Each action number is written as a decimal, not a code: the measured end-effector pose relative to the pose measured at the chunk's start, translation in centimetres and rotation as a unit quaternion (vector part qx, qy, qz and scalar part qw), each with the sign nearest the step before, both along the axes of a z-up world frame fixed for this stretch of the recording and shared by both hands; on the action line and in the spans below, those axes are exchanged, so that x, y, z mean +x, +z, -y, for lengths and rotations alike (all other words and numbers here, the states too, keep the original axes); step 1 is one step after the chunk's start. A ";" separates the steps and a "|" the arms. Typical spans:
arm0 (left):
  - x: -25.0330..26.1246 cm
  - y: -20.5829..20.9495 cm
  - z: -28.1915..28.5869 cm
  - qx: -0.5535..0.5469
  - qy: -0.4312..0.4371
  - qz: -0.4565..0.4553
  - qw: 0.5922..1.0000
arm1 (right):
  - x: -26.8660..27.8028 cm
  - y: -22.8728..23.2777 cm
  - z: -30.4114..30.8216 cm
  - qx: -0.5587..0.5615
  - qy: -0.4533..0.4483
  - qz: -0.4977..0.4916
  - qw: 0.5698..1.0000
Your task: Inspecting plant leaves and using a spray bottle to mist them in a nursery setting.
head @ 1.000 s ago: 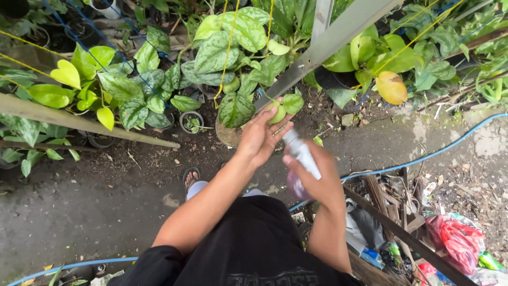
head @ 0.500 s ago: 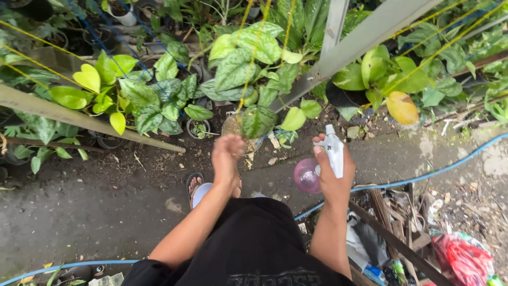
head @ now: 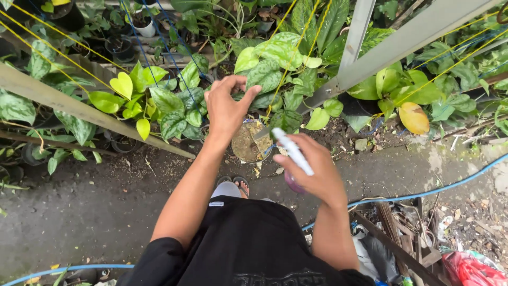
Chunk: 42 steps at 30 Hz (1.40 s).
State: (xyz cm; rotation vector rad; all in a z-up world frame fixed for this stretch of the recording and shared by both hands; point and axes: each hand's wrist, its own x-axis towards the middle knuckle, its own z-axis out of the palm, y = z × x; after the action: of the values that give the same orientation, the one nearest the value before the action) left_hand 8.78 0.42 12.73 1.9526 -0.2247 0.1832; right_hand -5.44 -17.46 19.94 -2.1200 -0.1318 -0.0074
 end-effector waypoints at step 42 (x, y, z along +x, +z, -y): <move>-3.8 -6.5 0.4 -0.353 -0.051 -0.256 0.898 | 1.1 -4.1 -4.7 -0.085 -0.123 0.022 0.988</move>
State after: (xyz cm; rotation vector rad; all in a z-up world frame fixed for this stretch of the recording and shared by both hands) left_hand 4.98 -0.02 6.20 1.1981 0.0876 -0.2901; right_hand -4.34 -12.74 15.82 -2.2959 0.1078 -0.1948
